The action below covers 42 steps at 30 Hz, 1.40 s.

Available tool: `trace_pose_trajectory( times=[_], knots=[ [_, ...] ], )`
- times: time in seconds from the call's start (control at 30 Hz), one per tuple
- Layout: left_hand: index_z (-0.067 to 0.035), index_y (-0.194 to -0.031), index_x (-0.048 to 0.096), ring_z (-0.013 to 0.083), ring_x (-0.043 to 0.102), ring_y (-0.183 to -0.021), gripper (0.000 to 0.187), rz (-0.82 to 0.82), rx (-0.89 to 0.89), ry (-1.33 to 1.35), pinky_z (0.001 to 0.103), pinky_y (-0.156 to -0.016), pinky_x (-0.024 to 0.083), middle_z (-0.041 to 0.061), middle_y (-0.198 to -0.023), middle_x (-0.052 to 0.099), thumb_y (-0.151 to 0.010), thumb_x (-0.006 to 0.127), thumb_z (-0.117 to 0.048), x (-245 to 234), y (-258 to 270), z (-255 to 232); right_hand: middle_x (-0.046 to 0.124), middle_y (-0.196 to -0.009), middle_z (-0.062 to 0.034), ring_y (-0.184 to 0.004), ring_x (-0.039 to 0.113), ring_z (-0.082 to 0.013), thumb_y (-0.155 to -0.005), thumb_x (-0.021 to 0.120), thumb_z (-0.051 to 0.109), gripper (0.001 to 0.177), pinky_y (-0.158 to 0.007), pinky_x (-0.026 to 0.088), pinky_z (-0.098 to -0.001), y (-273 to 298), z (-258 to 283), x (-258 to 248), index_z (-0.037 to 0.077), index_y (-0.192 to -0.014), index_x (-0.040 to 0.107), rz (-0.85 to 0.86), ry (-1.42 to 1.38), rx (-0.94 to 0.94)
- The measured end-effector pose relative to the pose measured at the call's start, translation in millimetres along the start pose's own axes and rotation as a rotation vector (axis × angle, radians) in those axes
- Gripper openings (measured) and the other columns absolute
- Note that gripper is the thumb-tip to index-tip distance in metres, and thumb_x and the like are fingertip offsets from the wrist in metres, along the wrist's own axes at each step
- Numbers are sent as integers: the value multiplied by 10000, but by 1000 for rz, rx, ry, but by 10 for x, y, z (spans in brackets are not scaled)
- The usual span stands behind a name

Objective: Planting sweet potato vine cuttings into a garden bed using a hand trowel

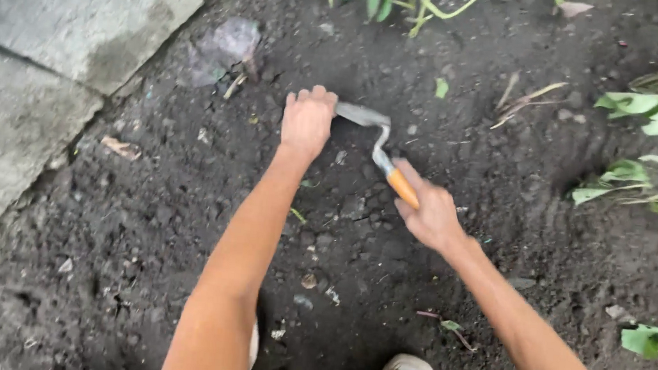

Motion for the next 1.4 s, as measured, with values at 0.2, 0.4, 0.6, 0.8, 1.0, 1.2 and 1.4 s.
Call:
trace_pose_trajectory(
  times=[0.2, 0.4, 0.6, 0.8, 1.0, 1.2, 1.4],
  knots=[
    [-139, -992, 618, 311, 576, -862, 184, -87, 266, -21, 468, -842, 447, 86, -913, 591, -855, 508, -85, -576, 1697, -423, 816, -993, -53, -585, 768, -154, -792, 613, 52, 784, -619, 673, -302, 1421, 90, 174, 178, -1544, 430, 98, -188, -4],
    [-133, -916, 710, 220, 507, -735, 152, -231, 312, 237, 396, -771, 422, 26, -798, 558, -900, 650, 7, -863, 1937, -678, 777, -1265, 40, -537, 661, -82, -827, 789, 235, 708, -647, 604, -221, 1865, 90, -45, 422, -1462, 540, 224, -263, 145],
    [-164, -837, 680, 254, 623, -881, 65, -240, 344, 281, 402, -804, 438, -2, -849, 593, -895, 684, -137, -551, 390, -1275, 447, -1639, -44, -758, 680, -154, -837, 701, 79, 744, -561, 571, -285, 1377, 42, -445, 293, -1511, 471, -40, -607, 452],
    [-161, -836, 652, 283, 607, -845, 102, -178, 506, 248, 454, -843, 450, 39, -959, 575, -901, 703, -220, -410, 883, -1355, 717, -1157, -197, -400, 466, -133, -873, 624, 126, 792, -320, 454, -274, 1909, 7, 54, 155, -1609, 333, -82, -606, 471],
    [-167, -1091, 683, 235, 570, -862, 169, -127, 397, 248, 425, -863, 428, 25, -984, 575, -964, 686, -278, -668, 2368, -421, 539, -1632, -20, -1411, 485, -227, -918, 597, 2, 474, -970, 431, -395, 2491, 362, 768, 134, -1363, 694, 1, -1529, 1258],
    [-155, -1008, 690, 250, 547, -802, 273, -167, 311, 264, 471, -931, 378, 31, -843, 540, -879, 589, 63, -1017, 1986, -325, 649, -800, -25, -430, 540, -92, -915, 681, 101, 797, -398, 541, -227, 1870, 732, -61, 358, -1589, 343, 600, -737, 330],
    [-181, -1420, 561, 310, 565, -1225, 388, -321, -179, 553, 517, -1002, 425, 104, -1332, 569, -1064, 486, -317, -1328, 1607, -218, 538, -1548, 1, -1268, 637, -163, -760, 710, 65, 749, -1179, 410, -313, 1266, 844, -1505, 170, -1477, 522, 97, -15, -210]
  ],
)
Point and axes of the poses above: each hand's wrist, its own y-axis away from the middle knuckle, its own x-axis out of the palm, z = x × y, the point moved 6 cm from there along -y, towards the middle knuckle
